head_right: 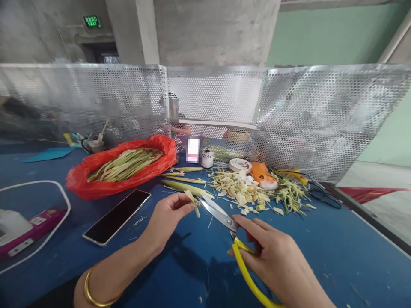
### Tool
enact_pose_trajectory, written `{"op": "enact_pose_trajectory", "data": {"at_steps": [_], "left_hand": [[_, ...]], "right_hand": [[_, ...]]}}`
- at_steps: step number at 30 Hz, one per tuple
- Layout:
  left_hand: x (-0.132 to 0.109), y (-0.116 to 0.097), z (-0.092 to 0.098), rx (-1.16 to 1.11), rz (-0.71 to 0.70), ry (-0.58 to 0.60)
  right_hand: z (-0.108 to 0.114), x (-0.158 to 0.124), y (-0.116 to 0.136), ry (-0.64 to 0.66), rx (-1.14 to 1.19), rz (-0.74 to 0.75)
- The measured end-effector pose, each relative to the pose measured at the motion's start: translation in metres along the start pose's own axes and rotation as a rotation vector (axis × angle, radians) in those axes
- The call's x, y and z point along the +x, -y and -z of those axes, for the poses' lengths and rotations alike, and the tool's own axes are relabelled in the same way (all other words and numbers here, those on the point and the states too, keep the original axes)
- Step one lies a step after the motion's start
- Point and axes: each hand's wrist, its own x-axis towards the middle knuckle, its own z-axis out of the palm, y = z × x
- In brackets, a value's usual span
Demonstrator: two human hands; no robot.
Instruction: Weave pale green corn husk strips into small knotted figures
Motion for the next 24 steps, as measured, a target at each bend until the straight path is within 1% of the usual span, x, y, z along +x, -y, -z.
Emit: {"op": "enact_pose_trajectory", "data": {"at_steps": [3,7,14,17,24], "left_hand": [[0.0,-0.0014,0.0021,0.122,-0.057,0.008],[-0.0001,-0.0022,0.0031,0.176,-0.102,0.02],[0.0001,-0.0016,0.0032,0.23,-0.092,0.021],[0.0,-0.001,0.0035,0.239,-0.08,0.014],[-0.0003,-0.0001,0.003,0.196,-0.058,0.019]], "right_hand": [[-0.0004,0.0001,-0.001,0.014,-0.027,0.051],[-0.0011,-0.0015,-0.0023,0.04,-0.072,0.068],[-0.0008,-0.0018,0.0001,0.074,-0.121,0.086],[-0.0021,-0.0017,-0.0003,0.066,-0.118,0.092],[-0.0029,-0.0021,-0.0016,0.068,-0.096,0.089]]}}
